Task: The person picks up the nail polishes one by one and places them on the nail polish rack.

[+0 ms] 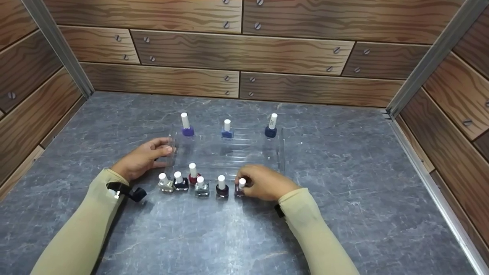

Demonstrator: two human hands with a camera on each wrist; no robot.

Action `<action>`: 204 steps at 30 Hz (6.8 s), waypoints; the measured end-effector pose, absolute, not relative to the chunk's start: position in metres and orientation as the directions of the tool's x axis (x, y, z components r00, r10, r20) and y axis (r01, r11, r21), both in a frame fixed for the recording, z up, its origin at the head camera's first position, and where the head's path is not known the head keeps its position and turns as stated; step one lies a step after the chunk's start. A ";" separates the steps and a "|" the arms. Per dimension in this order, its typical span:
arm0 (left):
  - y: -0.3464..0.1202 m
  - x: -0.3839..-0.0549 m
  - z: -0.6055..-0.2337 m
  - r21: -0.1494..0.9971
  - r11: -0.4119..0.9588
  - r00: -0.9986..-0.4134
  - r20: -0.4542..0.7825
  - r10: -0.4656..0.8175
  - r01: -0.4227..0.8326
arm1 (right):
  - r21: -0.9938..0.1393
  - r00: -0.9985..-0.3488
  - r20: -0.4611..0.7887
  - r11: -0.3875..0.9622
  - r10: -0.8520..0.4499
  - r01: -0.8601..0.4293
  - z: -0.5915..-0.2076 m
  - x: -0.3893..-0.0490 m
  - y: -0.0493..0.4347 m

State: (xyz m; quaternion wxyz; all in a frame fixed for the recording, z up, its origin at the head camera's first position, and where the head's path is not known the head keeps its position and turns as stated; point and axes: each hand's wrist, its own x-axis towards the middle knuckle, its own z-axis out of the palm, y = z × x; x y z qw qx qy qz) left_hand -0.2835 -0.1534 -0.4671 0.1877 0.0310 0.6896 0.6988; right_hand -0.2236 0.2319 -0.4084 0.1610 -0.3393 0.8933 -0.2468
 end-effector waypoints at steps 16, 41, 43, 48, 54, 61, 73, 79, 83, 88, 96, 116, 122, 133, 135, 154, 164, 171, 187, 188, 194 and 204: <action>-0.148 -0.284 -0.469 0.977 0.015 -0.925 -0.208 0.318 -0.214 | -0.525 -0.695 -0.104 0.633 -0.712 -0.570 -0.409 -0.221 0.238; -0.153 -0.283 -0.466 0.976 0.010 -0.923 -0.209 0.323 -0.218 | -0.670 -0.744 0.038 0.535 -0.667 -0.514 -0.388 -0.225 0.252; -0.153 -0.283 -0.466 0.976 0.011 -0.924 -0.208 0.321 -0.216 | -0.676 -0.785 0.116 0.530 -0.608 -0.511 -0.384 -0.226 0.255; -0.154 -0.284 -0.466 0.977 0.014 -0.924 -0.208 0.320 -0.214 | -0.630 -0.834 0.335 0.554 -0.438 -0.544 -0.380 -0.231 0.260; -0.154 -0.284 -0.468 0.978 0.010 -0.924 -0.199 0.328 -0.207 | -0.564 -0.871 0.428 0.681 -0.242 -0.467 -0.380 -0.235 0.266; -0.153 -0.284 -0.468 0.978 0.007 -0.927 -0.201 0.318 -0.210 | -0.486 -0.867 0.455 0.758 -0.205 -0.435 -0.391 -0.245 0.269; -0.153 -0.284 -0.467 0.976 0.010 -0.927 -0.210 0.312 -0.218 | -0.313 -0.817 0.491 0.814 -0.303 -0.490 -0.406 -0.252 0.270; -0.154 -0.284 -0.468 0.977 0.013 -0.927 -0.205 0.315 -0.212 | -0.342 -0.858 0.439 0.833 -0.267 -0.434 -0.407 -0.252 0.271; -0.154 -0.283 -0.469 0.978 0.012 -0.927 -0.201 0.316 -0.208 | -0.371 -0.882 0.389 0.830 -0.267 -0.415 -0.409 -0.254 0.271; -0.154 -0.284 -0.470 0.979 -0.007 -0.928 -0.189 0.320 -0.202 | -0.401 -0.889 0.379 0.821 -0.255 -0.407 -0.411 -0.256 0.272; -0.152 -0.284 -0.467 0.977 0.012 -0.929 -0.204 0.309 -0.211 | -0.397 -0.898 0.361 0.830 -0.252 -0.392 -0.413 -0.257 0.273; -0.154 -0.284 -0.470 0.978 0.010 -0.931 -0.202 0.305 -0.209 | -0.556 -0.933 0.307 0.760 -0.187 -0.335 -0.401 -0.250 0.272; -0.154 -0.284 -0.470 0.978 0.011 -0.931 -0.202 0.304 -0.208 | -0.568 -0.899 0.418 0.734 -0.134 -0.373 -0.392 -0.246 0.268; -0.153 -0.283 -0.467 0.976 0.012 -0.928 -0.211 0.307 -0.218 | -0.519 -0.862 0.493 0.757 -0.115 -0.398 -0.386 -0.238 0.262; -0.153 -0.283 -0.467 0.975 0.011 -0.927 -0.212 0.308 -0.220 | -0.500 -0.863 0.490 0.770 -0.127 -0.397 -0.386 -0.238 0.262; -0.152 -0.281 -0.467 0.976 0.019 -0.926 -0.213 0.311 -0.217 | -0.531 -0.899 0.409 0.760 -0.156 -0.374 -0.388 -0.237 0.262; -0.157 -0.280 -0.463 0.978 0.027 -0.925 -0.206 0.319 -0.208 | -0.659 -0.908 0.374 0.634 -0.190 -0.404 -0.380 -0.229 0.244; -0.156 -0.282 -0.467 0.977 0.027 -0.924 -0.209 0.321 -0.212 | -0.631 -0.856 0.029 0.655 -0.517 -0.417 -0.390 -0.211 0.215; -0.152 -0.283 -0.465 0.976 0.009 -0.921 -0.211 0.328 -0.220 | -0.515 -0.818 -0.046 0.716 -0.573 -0.472 -0.414 -0.209 0.179; -0.152 -0.283 -0.465 0.976 0.010 -0.921 -0.209 0.328 -0.217 | -0.511 -0.819 -0.035 0.715 -0.573 -0.478 -0.414 -0.209 0.180; -0.152 -0.284 -0.465 0.977 0.015 -0.922 -0.205 0.327 -0.212 | -0.503 -0.817 -0.047 0.720 -0.575 -0.478 -0.413 -0.211 0.185; -0.154 -0.285 -0.470 0.978 0.016 -0.926 -0.202 0.318 -0.208 | -0.495 -0.769 -0.081 0.695 -0.634 -0.521 -0.408 -0.216 0.196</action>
